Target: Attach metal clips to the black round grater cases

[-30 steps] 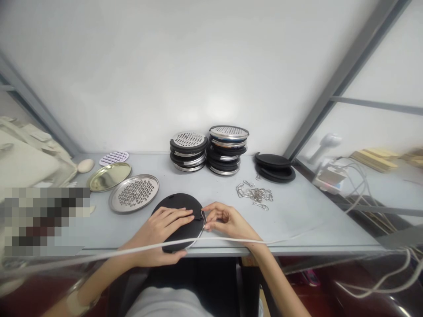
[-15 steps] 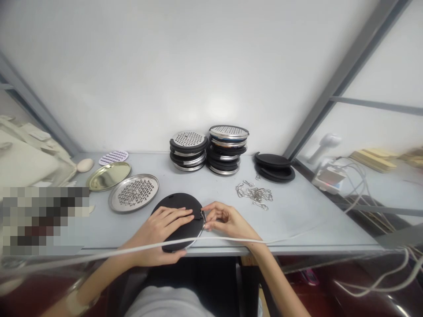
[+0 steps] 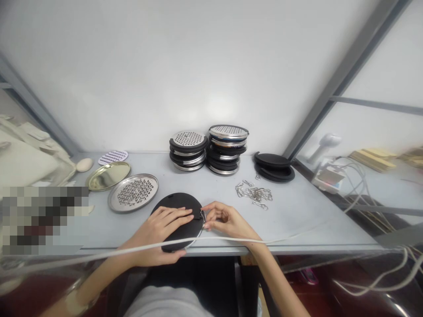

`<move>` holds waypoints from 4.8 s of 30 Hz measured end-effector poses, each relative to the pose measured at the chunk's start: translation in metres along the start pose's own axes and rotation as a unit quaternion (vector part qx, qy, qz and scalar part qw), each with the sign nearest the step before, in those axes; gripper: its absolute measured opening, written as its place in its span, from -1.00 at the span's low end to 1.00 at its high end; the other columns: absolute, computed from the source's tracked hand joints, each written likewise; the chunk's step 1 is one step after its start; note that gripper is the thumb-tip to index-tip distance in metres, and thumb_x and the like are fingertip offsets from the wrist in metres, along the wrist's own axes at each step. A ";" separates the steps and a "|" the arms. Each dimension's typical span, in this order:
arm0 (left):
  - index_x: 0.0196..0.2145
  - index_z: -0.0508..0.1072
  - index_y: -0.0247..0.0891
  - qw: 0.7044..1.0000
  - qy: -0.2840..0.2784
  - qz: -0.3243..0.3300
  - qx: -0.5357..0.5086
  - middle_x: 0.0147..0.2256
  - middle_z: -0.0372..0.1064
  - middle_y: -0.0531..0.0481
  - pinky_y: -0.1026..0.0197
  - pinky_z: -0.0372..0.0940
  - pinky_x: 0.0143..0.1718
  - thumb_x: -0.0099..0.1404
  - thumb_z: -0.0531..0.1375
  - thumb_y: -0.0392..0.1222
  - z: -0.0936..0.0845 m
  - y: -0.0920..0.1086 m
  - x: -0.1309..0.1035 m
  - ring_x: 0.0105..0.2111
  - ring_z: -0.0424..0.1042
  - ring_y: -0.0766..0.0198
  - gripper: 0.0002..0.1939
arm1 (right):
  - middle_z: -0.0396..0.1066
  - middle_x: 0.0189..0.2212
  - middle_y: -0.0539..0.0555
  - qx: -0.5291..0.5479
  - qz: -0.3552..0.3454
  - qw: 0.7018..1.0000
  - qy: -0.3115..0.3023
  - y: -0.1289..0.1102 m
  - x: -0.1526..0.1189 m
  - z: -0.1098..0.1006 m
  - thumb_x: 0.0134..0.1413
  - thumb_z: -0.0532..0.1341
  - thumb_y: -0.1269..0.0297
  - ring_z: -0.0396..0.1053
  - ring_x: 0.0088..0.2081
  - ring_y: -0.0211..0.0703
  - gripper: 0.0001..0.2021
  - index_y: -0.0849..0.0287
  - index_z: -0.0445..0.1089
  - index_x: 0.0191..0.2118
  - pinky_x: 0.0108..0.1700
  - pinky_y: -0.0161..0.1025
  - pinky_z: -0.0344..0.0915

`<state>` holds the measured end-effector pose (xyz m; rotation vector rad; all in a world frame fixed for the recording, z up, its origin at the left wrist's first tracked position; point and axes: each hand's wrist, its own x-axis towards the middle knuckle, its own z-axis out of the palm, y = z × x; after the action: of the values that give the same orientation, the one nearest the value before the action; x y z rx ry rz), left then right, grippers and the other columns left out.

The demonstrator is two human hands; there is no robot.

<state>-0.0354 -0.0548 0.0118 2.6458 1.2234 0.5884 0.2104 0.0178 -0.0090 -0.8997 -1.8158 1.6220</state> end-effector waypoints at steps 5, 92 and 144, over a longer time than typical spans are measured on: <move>0.20 0.19 -0.14 1.000 0.007 0.004 0.009 0.17 0.23 -0.07 0.00 0.10 0.14 0.11 0.25 -0.06 0.000 0.000 0.000 0.16 0.21 0.03 -0.30 | 0.44 -0.41 -0.01 -0.002 0.000 1.000 0.000 0.000 0.000 0.000 -0.03 0.38 0.20 0.45 -0.33 -0.20 -0.63 0.18 0.39 -0.09 -0.19 -0.23 0.36; 0.22 0.17 -0.14 1.000 -0.002 0.002 0.011 0.18 0.21 -0.05 0.02 0.06 0.15 0.17 0.21 -0.03 0.002 0.000 -0.001 0.18 0.17 0.08 -0.32 | 0.28 -0.37 0.00 -0.128 -0.055 0.990 -0.008 -0.001 -0.010 0.004 0.27 0.07 0.24 0.27 -0.30 -0.21 -0.72 0.11 0.27 0.07 -0.20 -0.26 0.24; 0.21 0.18 -0.15 1.000 0.006 0.009 0.007 0.16 0.23 -0.08 0.00 0.08 0.14 0.14 0.23 -0.07 -0.001 0.001 0.000 0.16 0.20 0.04 -0.31 | 0.41 -0.36 0.05 -0.189 -0.080 0.976 0.074 0.001 -0.006 0.001 0.20 0.16 0.15 0.33 -0.32 -0.16 -0.81 0.18 0.38 -0.29 -0.25 -0.26 0.26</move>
<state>-0.0346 -0.0552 0.0127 2.6719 1.2112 0.6016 0.2133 0.0126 -0.0095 -0.9768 -2.0670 1.0996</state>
